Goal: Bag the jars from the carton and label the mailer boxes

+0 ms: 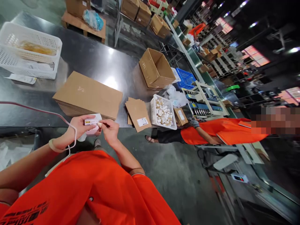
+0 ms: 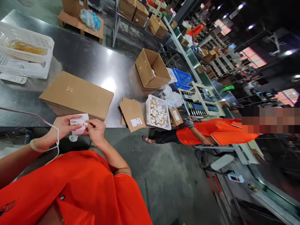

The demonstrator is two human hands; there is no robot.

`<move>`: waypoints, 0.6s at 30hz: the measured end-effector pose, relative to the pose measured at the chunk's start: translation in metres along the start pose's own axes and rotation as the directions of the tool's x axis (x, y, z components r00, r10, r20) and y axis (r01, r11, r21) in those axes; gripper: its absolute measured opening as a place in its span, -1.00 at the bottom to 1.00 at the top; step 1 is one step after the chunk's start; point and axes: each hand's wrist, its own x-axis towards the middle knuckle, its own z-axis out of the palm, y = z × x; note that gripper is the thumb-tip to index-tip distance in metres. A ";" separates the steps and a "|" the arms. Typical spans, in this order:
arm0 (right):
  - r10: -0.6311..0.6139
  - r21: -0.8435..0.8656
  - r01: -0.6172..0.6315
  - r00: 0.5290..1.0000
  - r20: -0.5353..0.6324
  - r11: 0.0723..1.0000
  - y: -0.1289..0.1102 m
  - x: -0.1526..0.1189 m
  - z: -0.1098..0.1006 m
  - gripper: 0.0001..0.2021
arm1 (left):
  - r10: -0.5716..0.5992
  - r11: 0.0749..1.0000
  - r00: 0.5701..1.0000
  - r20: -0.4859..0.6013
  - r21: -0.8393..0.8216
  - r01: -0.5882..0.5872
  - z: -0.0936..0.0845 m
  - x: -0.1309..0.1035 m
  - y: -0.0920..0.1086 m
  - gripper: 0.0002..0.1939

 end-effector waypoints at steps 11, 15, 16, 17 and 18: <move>-0.029 -0.444 -0.062 0.980 -0.195 0.894 -0.023 0.178 -0.044 -0.89 | -0.273 0.958 0.869 0.412 0.030 0.286 -0.003 0.040 -0.029 -0.41; 0.103 -0.630 -0.212 0.973 -0.205 0.747 -0.024 0.211 -0.041 -0.96 | -0.300 0.949 0.833 0.464 0.057 0.311 -0.005 0.045 -0.032 -0.46; 0.107 -0.664 -0.221 0.972 -0.208 0.715 -0.024 0.210 -0.039 -0.89 | -0.318 0.945 0.817 0.481 0.091 0.315 -0.009 0.045 -0.035 -0.46; 0.089 -0.695 -0.219 0.972 -0.217 0.685 -0.024 0.206 -0.037 -0.73 | -0.336 0.941 0.795 0.505 0.133 0.312 -0.015 0.044 -0.040 -0.47; 0.048 -0.730 -0.200 0.974 -0.223 0.654 -0.024 0.201 -0.034 -0.55 | -0.351 0.936 0.773 0.528 0.179 0.302 -0.023 0.042 -0.045 -0.47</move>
